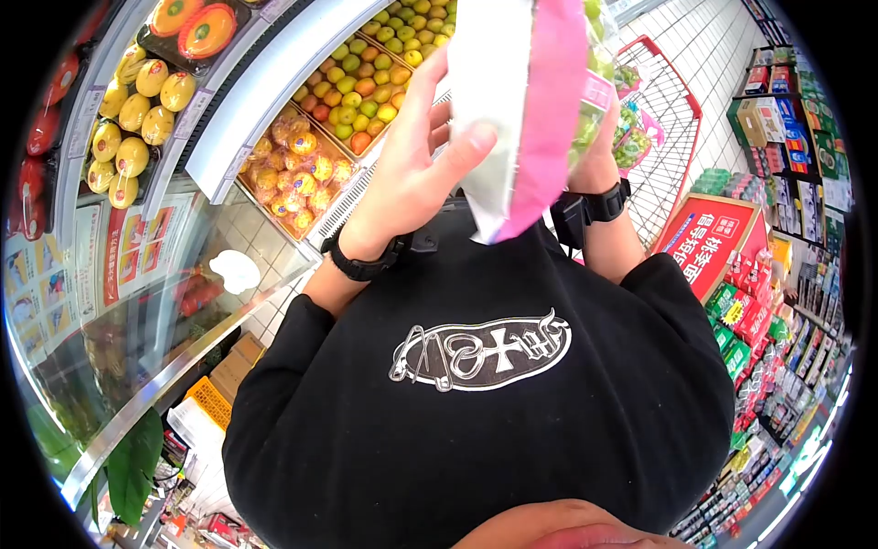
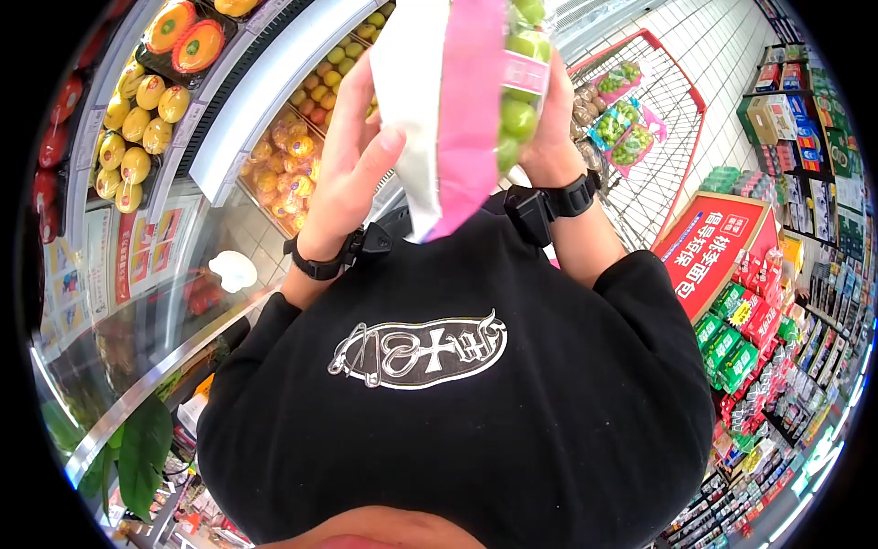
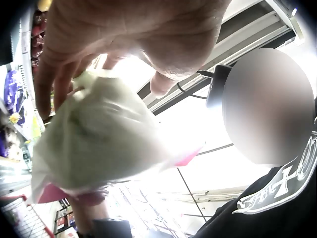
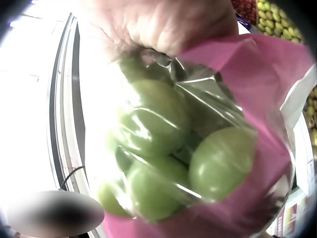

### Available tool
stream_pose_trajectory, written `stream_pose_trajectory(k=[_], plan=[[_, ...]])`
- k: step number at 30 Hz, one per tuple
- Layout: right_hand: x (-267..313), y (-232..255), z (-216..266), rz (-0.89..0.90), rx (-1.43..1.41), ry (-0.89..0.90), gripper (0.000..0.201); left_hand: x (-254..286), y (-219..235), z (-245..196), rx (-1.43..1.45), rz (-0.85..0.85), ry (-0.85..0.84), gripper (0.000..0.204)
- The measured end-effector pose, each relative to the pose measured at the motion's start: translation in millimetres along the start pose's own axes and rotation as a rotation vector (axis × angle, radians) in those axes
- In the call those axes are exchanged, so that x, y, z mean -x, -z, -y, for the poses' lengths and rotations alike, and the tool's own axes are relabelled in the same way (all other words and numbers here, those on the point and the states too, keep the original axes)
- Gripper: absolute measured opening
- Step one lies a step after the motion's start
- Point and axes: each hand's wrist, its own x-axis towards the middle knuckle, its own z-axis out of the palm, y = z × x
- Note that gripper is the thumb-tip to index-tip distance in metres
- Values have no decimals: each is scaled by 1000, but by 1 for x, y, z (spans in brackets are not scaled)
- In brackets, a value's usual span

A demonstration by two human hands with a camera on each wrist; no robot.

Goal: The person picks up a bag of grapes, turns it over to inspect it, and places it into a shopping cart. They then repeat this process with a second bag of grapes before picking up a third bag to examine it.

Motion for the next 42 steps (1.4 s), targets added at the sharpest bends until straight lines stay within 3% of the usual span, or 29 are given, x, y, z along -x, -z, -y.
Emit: stream_pose_trajectory(k=[3,5,6,7,10,12,14,15,18,20,23,27,30,33,38,39,42], plan=[[-7,-15,2,24,5,-34,50,-11,3,14,-192,-81,-153,86],[-9,-29,1,-44,80,-57,47,-13,-2,8,-77,-39,-62,97],[-7,-31,2,-168,284,-62,46,-13,-4,6,-20,-19,-15,103],[-8,-42,-1,-180,429,-32,46,-14,-3,9,-22,-10,-11,107],[-7,-65,-16,-219,673,62,54,-19,8,26,-169,-11,-65,102],[-6,-71,-17,-173,498,35,74,-18,8,33,73,-55,24,92],[-4,-64,-20,-102,544,58,75,-19,15,46,193,-81,64,89],[-2,-61,-23,-66,566,67,75,-19,9,39,234,-97,40,78],[13,-55,-19,-49,960,62,79,-18,17,47,418,-122,158,80],[18,-60,-17,82,1135,98,78,-15,18,46,556,-114,167,63],[28,-74,-15,93,1337,89,74,-11,18,46,579,-173,171,51],[34,-85,-16,149,1511,156,70,-8,20,45,558,-190,124,50],[40,-72,-34,95,1479,355,50,-5,21,34,463,-162,168,59],[50,-76,-25,126,1363,229,60,-4,23,31,469,-182,156,63],[58,-54,-25,-107,697,140,67,1,25,32,813,-197,227,66],[56,-57,-26,-172,731,157,69,1,33,37,1161,82,188,68],[50,-60,-31,-232,830,180,78,-2,40,49,1331,224,167,70]])
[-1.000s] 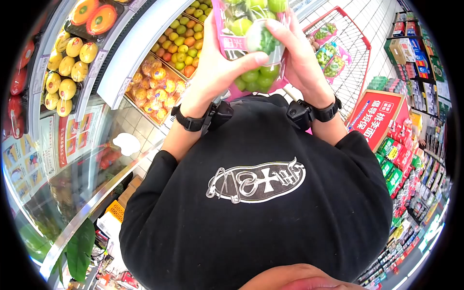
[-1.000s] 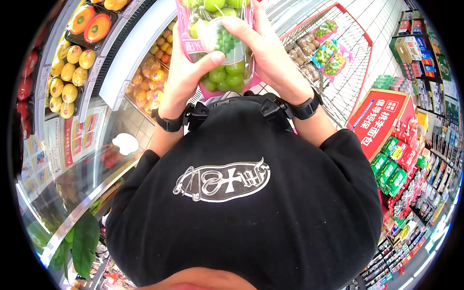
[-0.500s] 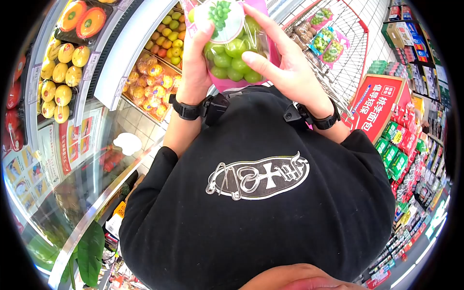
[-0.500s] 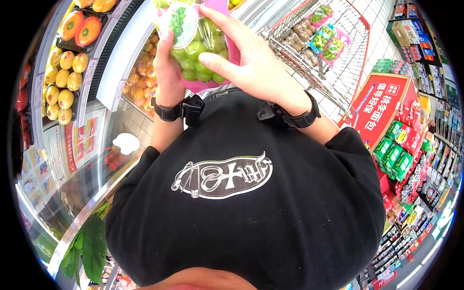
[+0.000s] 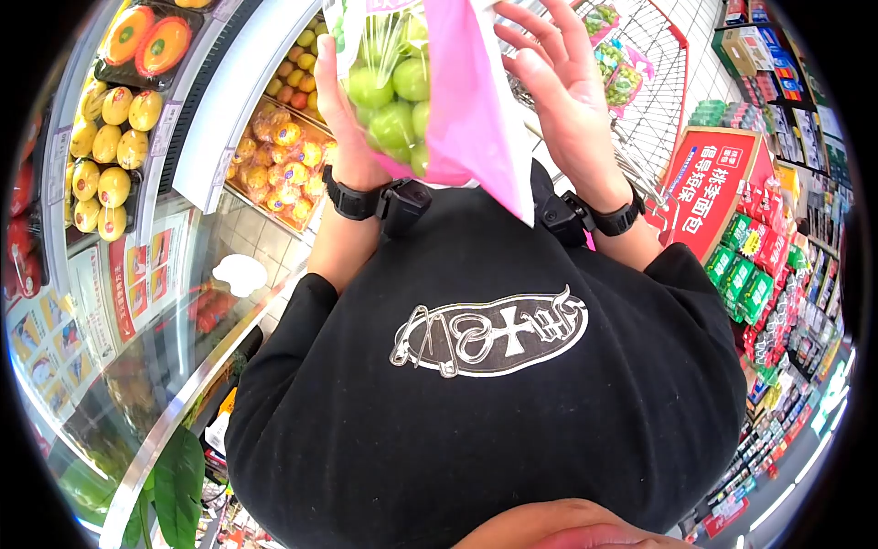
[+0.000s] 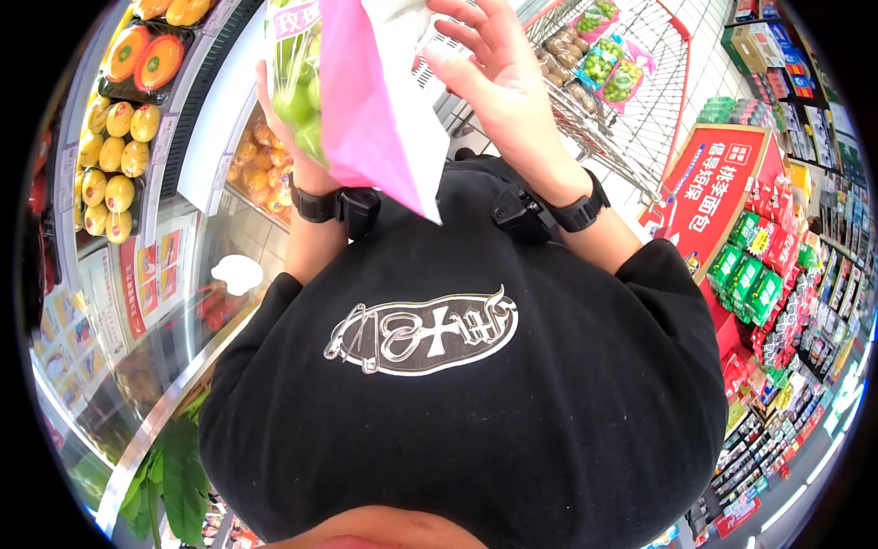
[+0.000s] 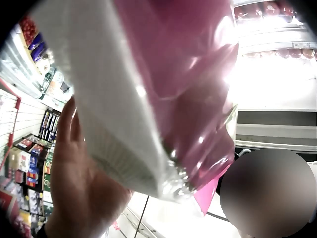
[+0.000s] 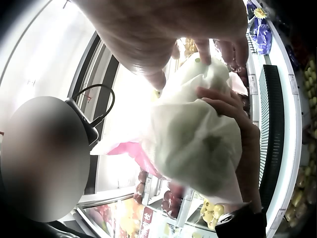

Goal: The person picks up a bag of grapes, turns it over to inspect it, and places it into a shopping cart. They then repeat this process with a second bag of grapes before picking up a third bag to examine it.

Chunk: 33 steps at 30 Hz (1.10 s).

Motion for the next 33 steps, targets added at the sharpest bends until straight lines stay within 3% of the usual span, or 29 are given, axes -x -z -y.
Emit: stream_pose_trajectory(k=[4,8,9,12,16,23,25,30,32,33], plan=[[-1,-17,13,-56,48,-6,89,-1,-8,2,-30,-108,3,70],[-9,-16,6,39,-236,-140,91,-2,-8,10,-8,-101,43,70],[-7,-23,21,61,-134,-151,88,-2,-7,12,3,-100,49,70],[-8,-25,5,-26,-133,-7,84,-1,-5,14,24,-91,74,70],[-5,-24,-6,21,-165,70,77,2,-4,11,30,-84,81,71],[3,-42,18,78,-214,-9,76,10,-1,3,54,-65,81,71],[3,-43,4,146,-136,77,78,13,-1,-1,56,-57,79,71],[0,-43,1,237,-171,-20,89,19,12,-11,75,-5,65,71],[0,-44,14,234,-116,-106,92,20,15,-16,-5,-18,31,71],[-8,-44,0,258,-118,-24,96,19,11,-16,-108,-57,-13,71]])
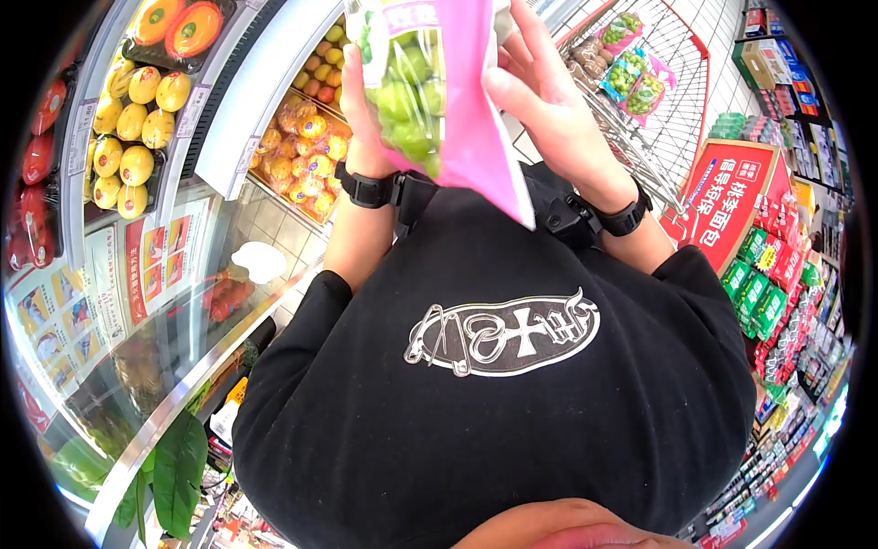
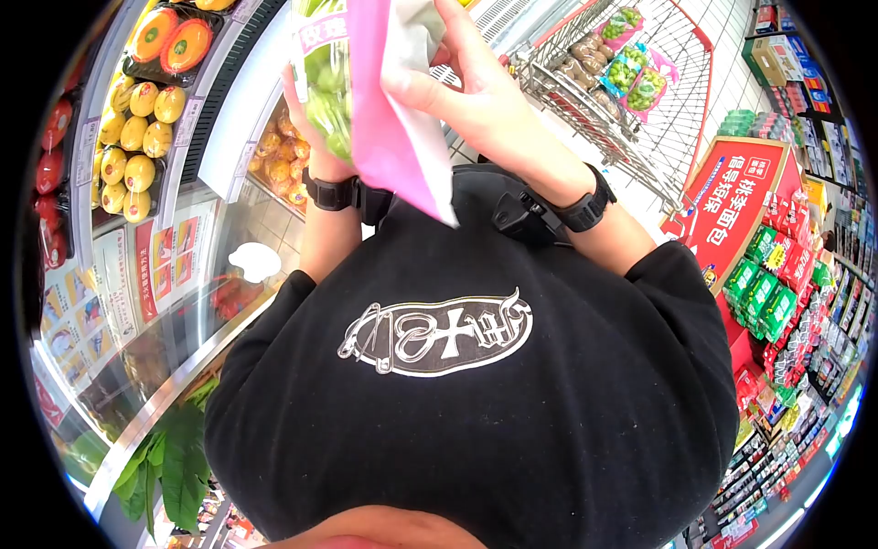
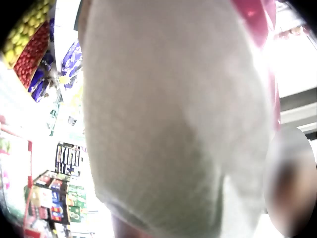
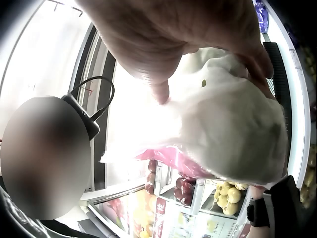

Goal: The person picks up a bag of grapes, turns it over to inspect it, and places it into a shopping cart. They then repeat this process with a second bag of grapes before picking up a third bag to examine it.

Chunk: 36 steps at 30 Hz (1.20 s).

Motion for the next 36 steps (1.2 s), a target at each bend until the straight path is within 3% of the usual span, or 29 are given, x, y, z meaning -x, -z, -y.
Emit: stream_pose_trajectory(k=[3,7,11,12,15,16,17,19,20,23,25,27,28,30,35,36], plan=[[4,-7,11,-40,-5,-31,97,0,-19,8,-697,-291,-155,74],[2,7,2,53,171,-41,99,-7,1,5,-959,-261,-168,78],[2,15,-8,1,214,7,105,-16,-16,16,-867,-293,-126,74],[2,18,-11,8,280,60,106,-20,-13,11,-825,-178,-168,64],[2,24,-14,2,415,158,108,-31,-27,25,-1012,-70,-331,80],[3,25,-13,-16,420,142,108,-35,-44,31,-951,-174,-307,93],[5,26,-12,-36,424,124,109,-36,-43,31,-960,-149,-270,93],[9,32,-15,-99,361,108,107,-38,-39,30,-976,-95,-199,93],[10,35,-15,-129,329,101,106,-44,-39,34,-972,-50,-254,90],[12,38,-6,-301,75,25,103,-46,-39,42,-1057,-58,-186,87],[14,47,-3,-319,-24,-2,103,-50,-42,48,-1142,-27,-210,84],[15,63,-15,-296,-32,138,86,-54,-50,55,-1178,-1,-189,83],[21,72,-22,-327,-47,89,75,-56,-50,57,-1253,29,-204,81],[33,90,-29,-384,-76,-10,60,-58,-60,60,-1193,-23,-115,80],[38,110,-20,-284,-548,-82,58,-58,-74,57,-1068,-191,83,84],[36,115,-15,-231,-624,-59,59,-60,-64,61,-1386,-56,-113,57]])
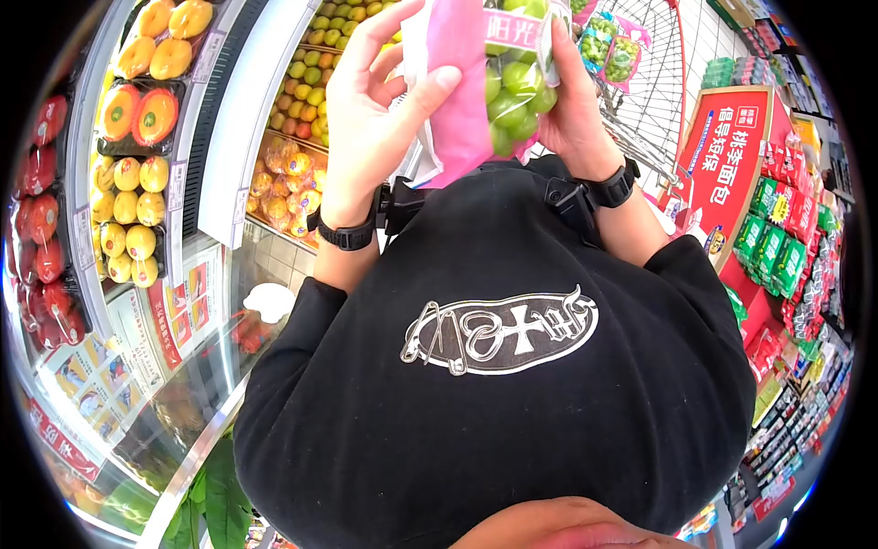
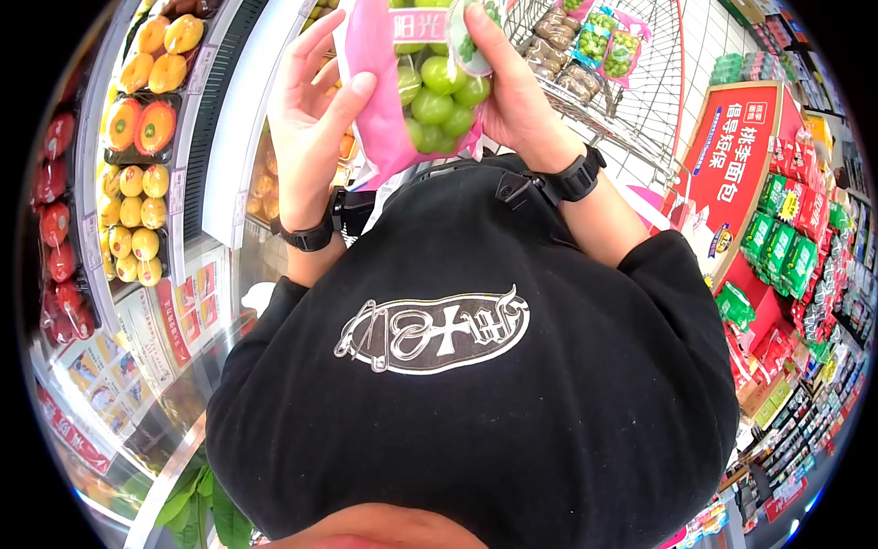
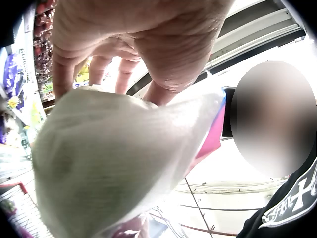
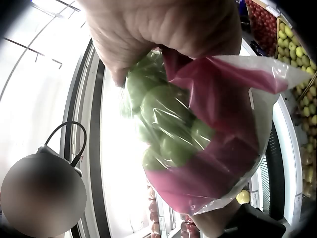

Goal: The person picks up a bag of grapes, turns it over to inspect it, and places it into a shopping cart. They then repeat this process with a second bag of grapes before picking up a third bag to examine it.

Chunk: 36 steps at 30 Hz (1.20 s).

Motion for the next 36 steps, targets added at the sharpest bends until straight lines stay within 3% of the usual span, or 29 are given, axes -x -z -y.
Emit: stream_pose_trajectory(k=[1,2,5,9,10,13,14,17,18,20,22,25,26,31,32,36], plan=[[-1,-3,6,59,-74,-5,60,-4,-1,7,24,20,-1,57],[6,-11,14,42,-166,-127,64,-8,0,12,47,40,-2,58],[4,-20,25,-109,-14,-25,52,-17,-9,18,77,69,35,59],[-8,-4,44,-152,239,162,54,-31,-33,20,95,116,101,63],[-7,-19,53,-167,274,223,62,-33,-39,24,58,131,150,69],[-10,6,61,-179,325,240,69,-50,-61,22,81,253,113,89],[-10,9,65,-175,312,255,72,-54,-67,11,34,285,231,96],[-14,23,71,-187,375,282,72,-61,-76,45,84,311,231,102],[-15,26,71,-182,446,302,74,-63,-85,36,116,250,246,103],[-20,33,71,-166,590,350,78,-63,-77,47,448,399,152,104],[-18,31,73,-173,733,384,92,-65,-86,51,157,139,338,81],[-17,34,73,-85,899,410,99,-67,-78,67,240,201,239,75],[-14,32,75,-92,958,362,100,-65,-82,69,260,130,208,74],[-17,30,77,114,958,361,100,-55,-64,79,482,68,355,81],[-13,27,78,111,1074,315,100,-52,-60,78,512,48,368,81],[-29,23,39,81,911,350,100,-35,-30,78,567,-15,437,77]])
